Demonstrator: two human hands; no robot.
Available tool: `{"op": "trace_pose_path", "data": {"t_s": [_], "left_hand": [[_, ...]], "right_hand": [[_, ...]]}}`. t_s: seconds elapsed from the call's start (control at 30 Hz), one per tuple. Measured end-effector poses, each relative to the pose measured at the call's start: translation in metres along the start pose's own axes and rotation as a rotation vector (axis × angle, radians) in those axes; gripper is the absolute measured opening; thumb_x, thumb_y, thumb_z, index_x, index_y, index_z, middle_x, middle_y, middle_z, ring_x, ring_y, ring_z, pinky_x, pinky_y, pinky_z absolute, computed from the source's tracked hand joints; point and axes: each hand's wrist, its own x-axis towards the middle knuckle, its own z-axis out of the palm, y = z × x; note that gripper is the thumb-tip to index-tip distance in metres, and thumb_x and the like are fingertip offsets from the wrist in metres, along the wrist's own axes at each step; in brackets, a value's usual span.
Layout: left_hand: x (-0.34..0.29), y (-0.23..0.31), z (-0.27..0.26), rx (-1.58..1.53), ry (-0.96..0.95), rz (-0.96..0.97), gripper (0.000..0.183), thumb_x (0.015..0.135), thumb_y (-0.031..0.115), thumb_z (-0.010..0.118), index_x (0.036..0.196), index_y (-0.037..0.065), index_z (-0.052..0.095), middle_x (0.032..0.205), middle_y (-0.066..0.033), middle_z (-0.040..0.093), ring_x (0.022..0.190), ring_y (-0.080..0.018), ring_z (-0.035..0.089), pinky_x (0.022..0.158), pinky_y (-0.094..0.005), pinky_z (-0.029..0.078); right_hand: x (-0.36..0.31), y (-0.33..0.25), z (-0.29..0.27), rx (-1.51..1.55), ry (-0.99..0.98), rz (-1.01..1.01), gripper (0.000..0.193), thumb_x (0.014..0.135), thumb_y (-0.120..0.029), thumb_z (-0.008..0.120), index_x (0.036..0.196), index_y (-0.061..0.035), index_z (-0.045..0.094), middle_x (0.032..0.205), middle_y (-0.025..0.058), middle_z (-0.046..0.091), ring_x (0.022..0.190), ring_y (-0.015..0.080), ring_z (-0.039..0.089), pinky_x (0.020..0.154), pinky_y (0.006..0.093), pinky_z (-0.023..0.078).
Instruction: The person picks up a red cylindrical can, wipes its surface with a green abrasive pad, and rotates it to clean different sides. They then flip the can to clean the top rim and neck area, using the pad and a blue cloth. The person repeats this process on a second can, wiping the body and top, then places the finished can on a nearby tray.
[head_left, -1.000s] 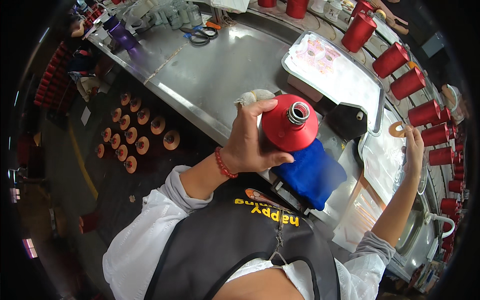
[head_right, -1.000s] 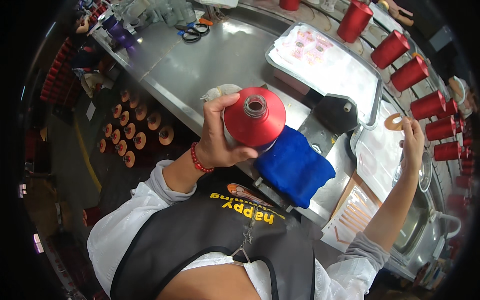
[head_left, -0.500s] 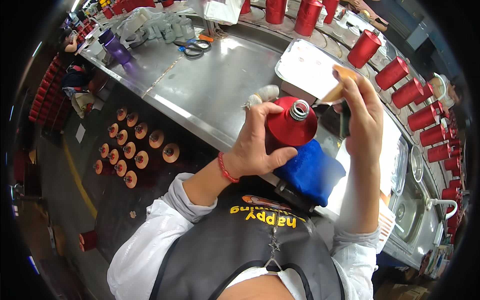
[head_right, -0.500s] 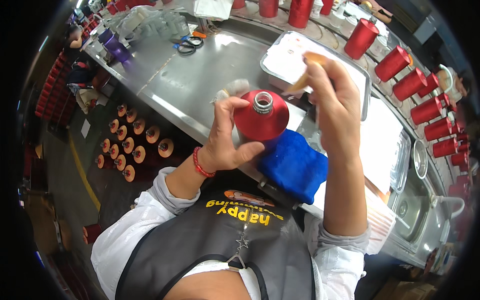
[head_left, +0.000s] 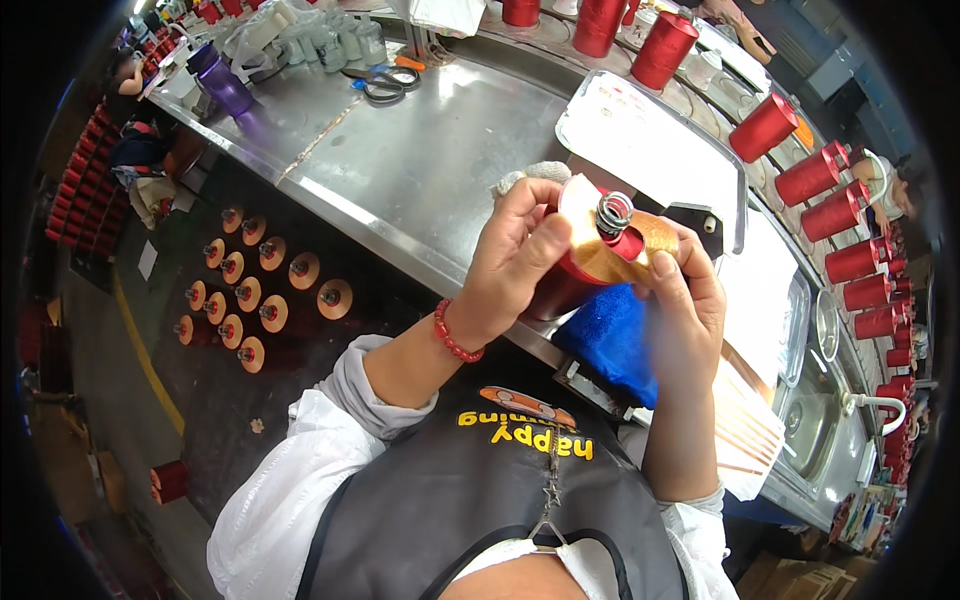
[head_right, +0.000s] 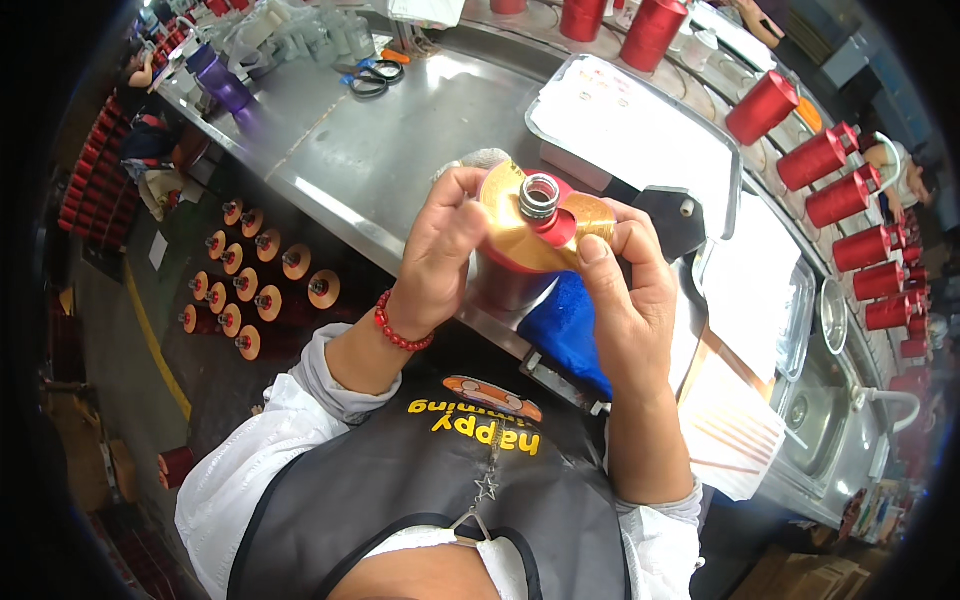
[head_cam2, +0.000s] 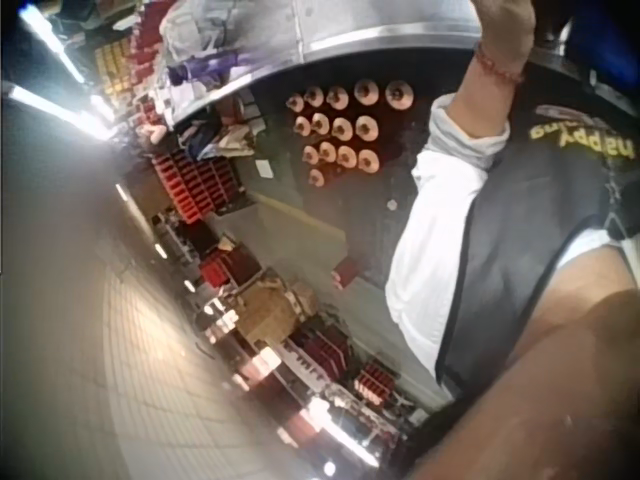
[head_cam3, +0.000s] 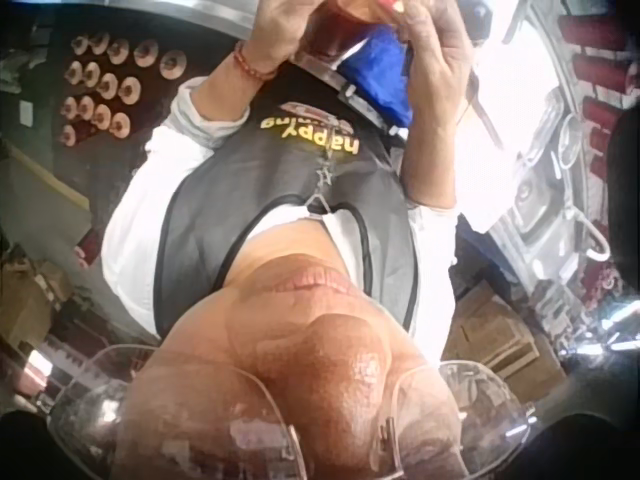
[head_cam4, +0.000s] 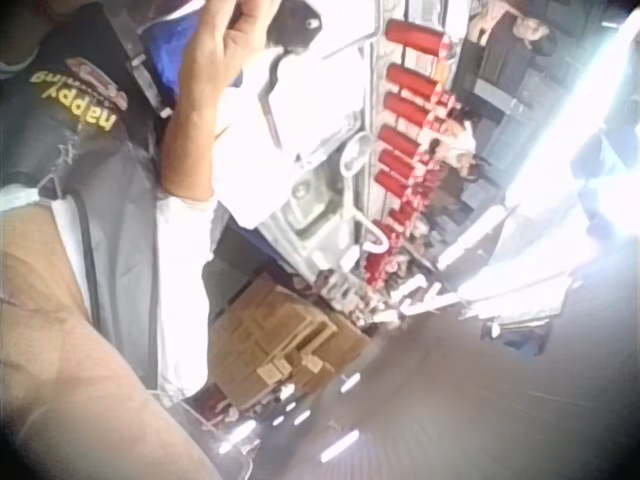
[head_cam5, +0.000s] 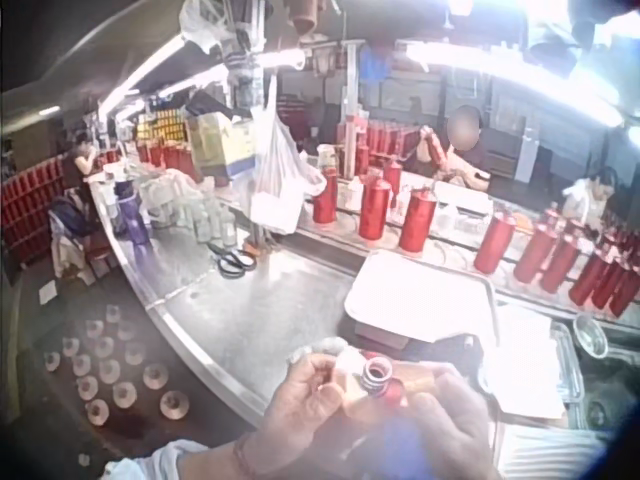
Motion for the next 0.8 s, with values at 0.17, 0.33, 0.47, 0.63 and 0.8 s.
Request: {"op": "trace_pose_path", "data": {"t_s": [0.17,0.33,0.47,0.63,0.8], "left_hand": [[-0.006,0.005,-0.004,0.016,-0.015,-0.091,0.04,0.095,0.013,0.055,0.132,0.002,0.046,0.13,-0.0096,0.055,0.122,-0.016,0.052,0.109,-0.0342,0.038],[0.002,0.012,-0.01,-0.108,0.002,-0.13,0.041,0.094,0.013,0.053,0.133,0.002,0.046,0.133,-0.0107,0.053,0.126,-0.017,0.049,0.112,-0.0349,0.036],[0.002,0.009,-0.011,0.011,-0.039,-0.115,0.049,0.091,0.01,0.057,0.136,0.002,0.04,0.134,-0.0124,0.05,0.126,-0.0181,0.049,0.111,-0.0366,0.038],[0.004,0.011,-0.016,-0.07,-0.063,-0.162,0.057,0.089,0.01,0.06,0.139,0.002,0.034,0.137,-0.0135,0.048,0.131,-0.0213,0.048,0.113,-0.0382,0.037],[0.005,0.006,-0.019,-0.136,-0.059,-0.142,0.06,0.09,0.008,0.061,0.143,0.002,0.033,0.134,-0.01,0.045,0.126,-0.0162,0.047,0.111,-0.0336,0.038]], "right_hand": [[0.007,0.01,-0.001,0.155,0.034,0.113,0.014,0.099,-0.012,0.059,0.092,-0.0006,0.063,0.122,0.0091,0.057,0.085,0.0079,0.051,0.071,0.0219,0.042],[0.019,0.008,0.009,0.237,0.025,0.193,0.023,0.104,-0.019,0.054,0.116,-0.0002,0.061,0.122,0.0066,0.058,0.088,0.0076,0.053,0.073,0.0216,0.042],[0.02,0.018,0.006,0.269,-0.059,0.145,0.035,0.105,-0.023,0.052,0.132,-0.0004,0.054,0.126,0.006,0.059,0.096,0.0083,0.055,0.076,0.022,0.042],[0.02,0.029,0.002,0.011,-0.16,-0.027,0.042,0.1,-0.021,0.061,0.135,0.0019,0.052,0.133,0.0096,0.057,0.115,0.0161,0.054,0.098,0.0299,0.042],[0.023,0.024,0.006,0.014,-0.145,0.045,0.045,0.095,-0.015,0.067,0.134,0.0027,0.052,0.133,0.0109,0.056,0.125,0.0195,0.051,0.11,0.0345,0.036]]}}
